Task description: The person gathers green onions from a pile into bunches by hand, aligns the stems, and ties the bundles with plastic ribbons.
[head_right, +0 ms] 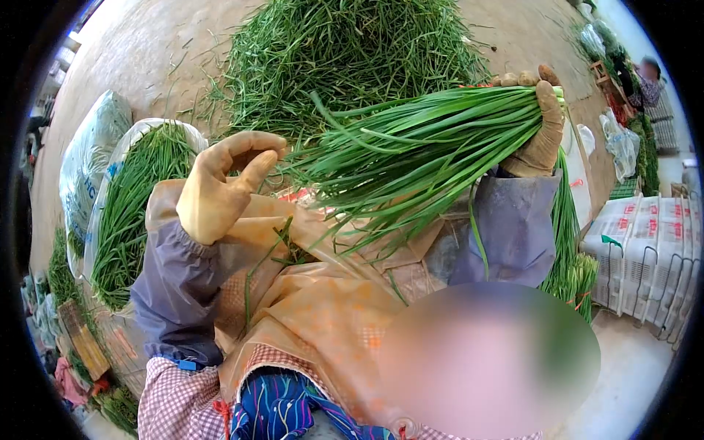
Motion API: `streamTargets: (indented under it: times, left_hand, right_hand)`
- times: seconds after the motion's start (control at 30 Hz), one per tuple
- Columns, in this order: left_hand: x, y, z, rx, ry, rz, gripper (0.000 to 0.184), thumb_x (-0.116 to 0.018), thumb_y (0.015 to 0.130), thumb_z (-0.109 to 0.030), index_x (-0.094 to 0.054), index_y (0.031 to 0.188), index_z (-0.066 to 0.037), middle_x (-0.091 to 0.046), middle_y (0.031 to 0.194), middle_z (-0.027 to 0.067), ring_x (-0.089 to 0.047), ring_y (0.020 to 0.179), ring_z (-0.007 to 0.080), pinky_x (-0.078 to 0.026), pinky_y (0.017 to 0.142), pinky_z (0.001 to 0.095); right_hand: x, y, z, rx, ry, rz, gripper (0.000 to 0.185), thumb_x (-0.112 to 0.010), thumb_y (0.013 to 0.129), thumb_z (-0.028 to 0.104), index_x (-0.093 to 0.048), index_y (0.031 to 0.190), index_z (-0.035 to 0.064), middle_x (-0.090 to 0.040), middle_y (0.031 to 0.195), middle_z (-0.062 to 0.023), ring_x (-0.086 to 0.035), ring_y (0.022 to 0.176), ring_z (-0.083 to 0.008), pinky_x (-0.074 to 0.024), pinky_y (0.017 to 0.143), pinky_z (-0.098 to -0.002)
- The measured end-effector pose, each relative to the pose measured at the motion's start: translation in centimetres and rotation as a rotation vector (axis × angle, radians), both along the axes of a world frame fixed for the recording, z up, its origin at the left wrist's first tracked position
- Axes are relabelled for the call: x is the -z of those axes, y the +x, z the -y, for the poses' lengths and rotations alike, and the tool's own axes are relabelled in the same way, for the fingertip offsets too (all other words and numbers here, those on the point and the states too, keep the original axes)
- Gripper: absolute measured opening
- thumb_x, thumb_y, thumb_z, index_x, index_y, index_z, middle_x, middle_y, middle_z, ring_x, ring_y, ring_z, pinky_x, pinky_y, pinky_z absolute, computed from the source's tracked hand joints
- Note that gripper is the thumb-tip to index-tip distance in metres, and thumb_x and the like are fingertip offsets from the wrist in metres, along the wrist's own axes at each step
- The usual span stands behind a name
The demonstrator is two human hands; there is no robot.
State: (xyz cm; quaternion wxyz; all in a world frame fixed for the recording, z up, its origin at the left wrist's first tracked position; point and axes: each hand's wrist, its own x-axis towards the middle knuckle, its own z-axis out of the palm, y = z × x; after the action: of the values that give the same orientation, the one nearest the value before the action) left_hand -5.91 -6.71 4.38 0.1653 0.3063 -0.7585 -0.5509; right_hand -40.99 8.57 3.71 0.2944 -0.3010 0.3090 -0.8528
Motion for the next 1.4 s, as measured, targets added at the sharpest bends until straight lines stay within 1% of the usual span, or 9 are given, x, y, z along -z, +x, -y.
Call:
streamTargets:
  times: [0.03,0.3,0.4,0.87,1.07,1.13,1.23,1.33,1.4]
  left_hand:
    - [-0.3,-0.6,-0.5,-0.046,0.138,-0.033,0.021,-0.062,0.094,-0.013,-0.065,0.112,-0.002,-0.067,0.099,0.0034,-0.060,0.092,0.0080,-0.047,0.083,0.0229]
    - [0.1,-4.0,-2.5,-0.110,0.102,-0.127,0.019,-0.064,0.091,-0.011,-0.067,0.106,0.000,-0.067,0.091,0.0013,-0.059,0.084,0.0063,-0.048,0.076,0.0225]
    - [2.7,-4.8,-2.5,0.002,-0.269,-0.094,0.025,-0.068,0.087,-0.008,-0.066,0.111,-0.005,-0.064,0.099,0.0027,-0.057,0.078,0.0107,-0.049,0.071,0.0260]
    - [5.6,-5.8,-2.6,0.098,-0.422,-0.090,0.013,-0.069,0.085,-0.008,-0.064,0.096,-0.002,-0.063,0.091,0.0095,-0.059,0.079,0.0244,-0.048,0.071,0.0316]
    - [5.6,-5.4,-2.4,0.053,-0.327,-0.143,0.010,-0.061,0.092,-0.009,-0.058,0.097,-0.001,-0.056,0.083,0.0070,-0.053,0.075,0.0169,-0.046,0.070,0.0287]
    - [5.9,-5.1,-1.5,-0.044,-0.226,-0.155,0.012,-0.057,0.097,-0.014,-0.057,0.095,-0.002,-0.055,0.080,0.0009,-0.048,0.072,0.0098,-0.043,0.065,0.0251]
    - [5.8,-4.3,0.1,-0.292,0.033,-0.184,0.013,-0.061,0.094,-0.014,-0.060,0.097,-0.002,-0.058,0.075,0.0007,-0.051,0.066,0.0079,-0.044,0.061,0.0225]
    - [5.6,-4.0,0.6,-0.437,0.151,-0.263,0.015,-0.063,0.092,-0.010,-0.061,0.101,0.001,-0.060,0.083,0.0004,-0.054,0.072,0.0070,-0.046,0.064,0.0210]
    - [4.6,-4.9,-0.8,-0.399,0.072,-0.342,0.018,-0.064,0.091,-0.010,-0.062,0.106,0.000,-0.062,0.089,0.0021,-0.057,0.077,0.0076,-0.048,0.069,0.0211]
  right_hand:
    - [0.0,0.4,0.1,-0.011,0.023,-0.015,0.033,-0.065,0.088,0.013,-0.055,0.119,0.0079,-0.064,0.092,-0.0110,-0.063,0.090,-0.0290,-0.0525,0.087,-0.0497]
    - [0.4,2.7,1.6,-0.130,0.013,0.012,0.032,-0.065,0.088,0.012,-0.056,0.118,0.0079,-0.062,0.092,-0.0091,-0.062,0.090,-0.0277,-0.0506,0.089,-0.0473]
    - [0.3,2.6,1.4,-0.161,0.010,0.030,0.031,-0.065,0.089,0.013,-0.056,0.118,0.0082,-0.062,0.093,-0.0084,-0.061,0.090,-0.0274,-0.0501,0.090,-0.0473]
    - [0.7,2.8,1.8,-0.160,0.048,0.104,0.027,-0.065,0.088,0.013,-0.057,0.114,0.0081,-0.064,0.092,-0.0089,-0.064,0.090,-0.0287,-0.0548,0.085,-0.0457]
    - [1.2,2.4,1.8,-0.126,0.067,0.102,0.026,-0.064,0.089,0.012,-0.057,0.114,0.0074,-0.065,0.092,-0.0101,-0.066,0.089,-0.0303,-0.0572,0.079,-0.0460]
    - [1.5,2.0,1.9,-0.077,0.077,0.059,0.025,-0.063,0.090,0.012,-0.057,0.113,0.0063,-0.065,0.092,-0.0104,-0.066,0.088,-0.0300,-0.0577,0.078,-0.0453]
    - [1.4,2.0,1.8,-0.072,0.070,0.079,0.024,-0.063,0.090,0.011,-0.057,0.113,0.0061,-0.065,0.092,-0.0112,-0.067,0.087,-0.0293,-0.0581,0.077,-0.0446]
    - [1.3,2.4,1.7,-0.030,0.154,0.057,0.028,-0.063,0.089,0.013,-0.055,0.116,0.0067,-0.063,0.094,-0.0086,-0.064,0.094,-0.0282,-0.0552,0.086,-0.0456]
    - [1.5,2.8,2.1,0.014,0.167,-0.027,0.029,-0.064,0.090,0.012,-0.055,0.117,0.0054,-0.066,0.095,-0.0098,-0.066,0.090,-0.0275,-0.0577,0.081,-0.0443]
